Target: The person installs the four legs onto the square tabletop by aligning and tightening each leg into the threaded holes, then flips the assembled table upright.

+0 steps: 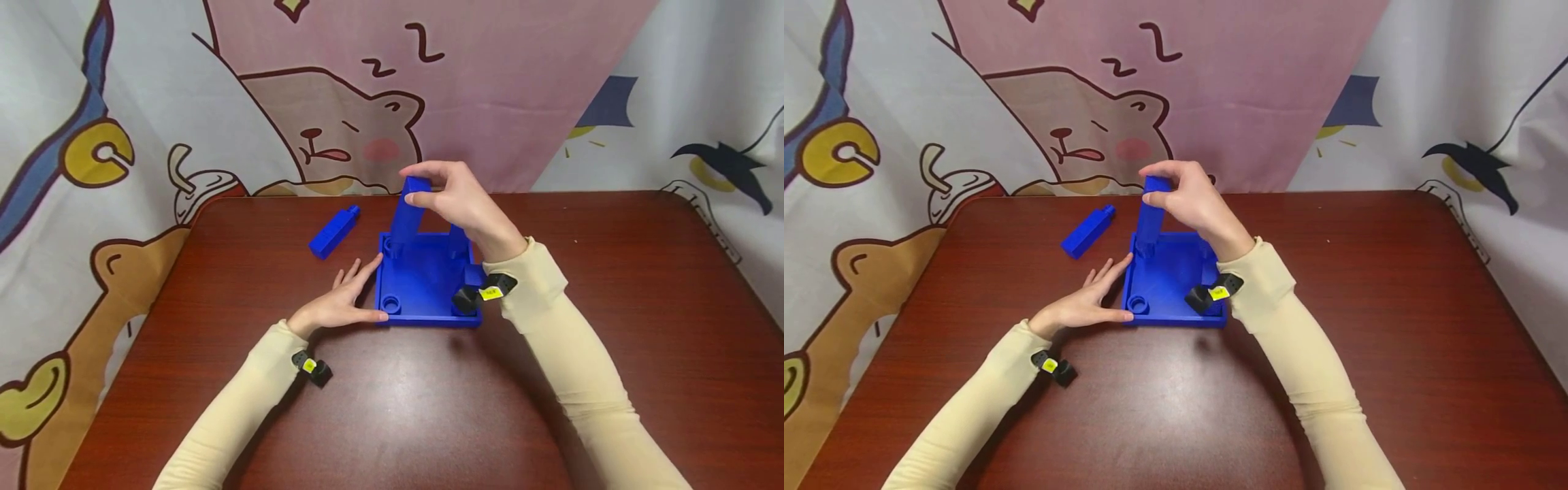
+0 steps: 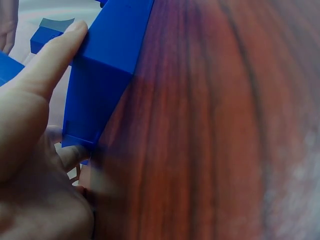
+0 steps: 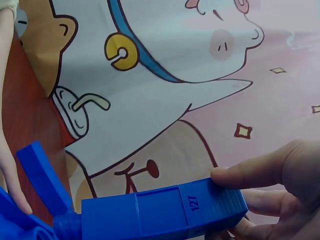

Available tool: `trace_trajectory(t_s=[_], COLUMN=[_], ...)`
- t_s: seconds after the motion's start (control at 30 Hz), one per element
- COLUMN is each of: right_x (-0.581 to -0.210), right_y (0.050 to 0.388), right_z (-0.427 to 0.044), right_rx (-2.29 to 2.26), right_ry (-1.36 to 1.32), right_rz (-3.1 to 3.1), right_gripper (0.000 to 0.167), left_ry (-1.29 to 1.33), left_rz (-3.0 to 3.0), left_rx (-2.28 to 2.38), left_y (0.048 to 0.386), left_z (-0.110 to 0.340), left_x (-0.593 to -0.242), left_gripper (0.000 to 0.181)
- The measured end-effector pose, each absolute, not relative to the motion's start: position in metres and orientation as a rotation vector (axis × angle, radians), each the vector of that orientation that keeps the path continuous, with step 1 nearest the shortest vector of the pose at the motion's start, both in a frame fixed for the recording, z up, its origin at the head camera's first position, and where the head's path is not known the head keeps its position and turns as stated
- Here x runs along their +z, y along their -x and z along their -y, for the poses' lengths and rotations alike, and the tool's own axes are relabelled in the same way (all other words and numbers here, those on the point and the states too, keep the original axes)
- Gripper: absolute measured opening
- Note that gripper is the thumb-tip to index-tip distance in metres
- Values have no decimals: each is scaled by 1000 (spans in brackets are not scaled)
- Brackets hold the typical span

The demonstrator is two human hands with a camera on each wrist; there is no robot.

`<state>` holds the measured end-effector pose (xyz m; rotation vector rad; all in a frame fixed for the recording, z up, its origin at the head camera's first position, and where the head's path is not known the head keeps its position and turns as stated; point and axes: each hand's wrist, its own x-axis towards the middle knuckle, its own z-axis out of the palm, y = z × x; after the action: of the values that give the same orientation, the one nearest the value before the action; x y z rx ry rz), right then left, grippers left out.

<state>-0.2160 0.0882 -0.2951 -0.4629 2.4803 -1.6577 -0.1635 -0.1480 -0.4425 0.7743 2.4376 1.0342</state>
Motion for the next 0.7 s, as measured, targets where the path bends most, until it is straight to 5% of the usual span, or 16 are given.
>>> trace_trajectory(t_s=[0.7], right_x=[-306], right_y=[243], right_z=[-66], right_rx=[-1309], right_ry=[464], right_rz=[-2556], right_gripper=[36], left_ry=[-776], left_rz=[-2438], left_rx=[1028], left_y=[164], left_z=[148], left_x=[-443], left_gripper=[104])
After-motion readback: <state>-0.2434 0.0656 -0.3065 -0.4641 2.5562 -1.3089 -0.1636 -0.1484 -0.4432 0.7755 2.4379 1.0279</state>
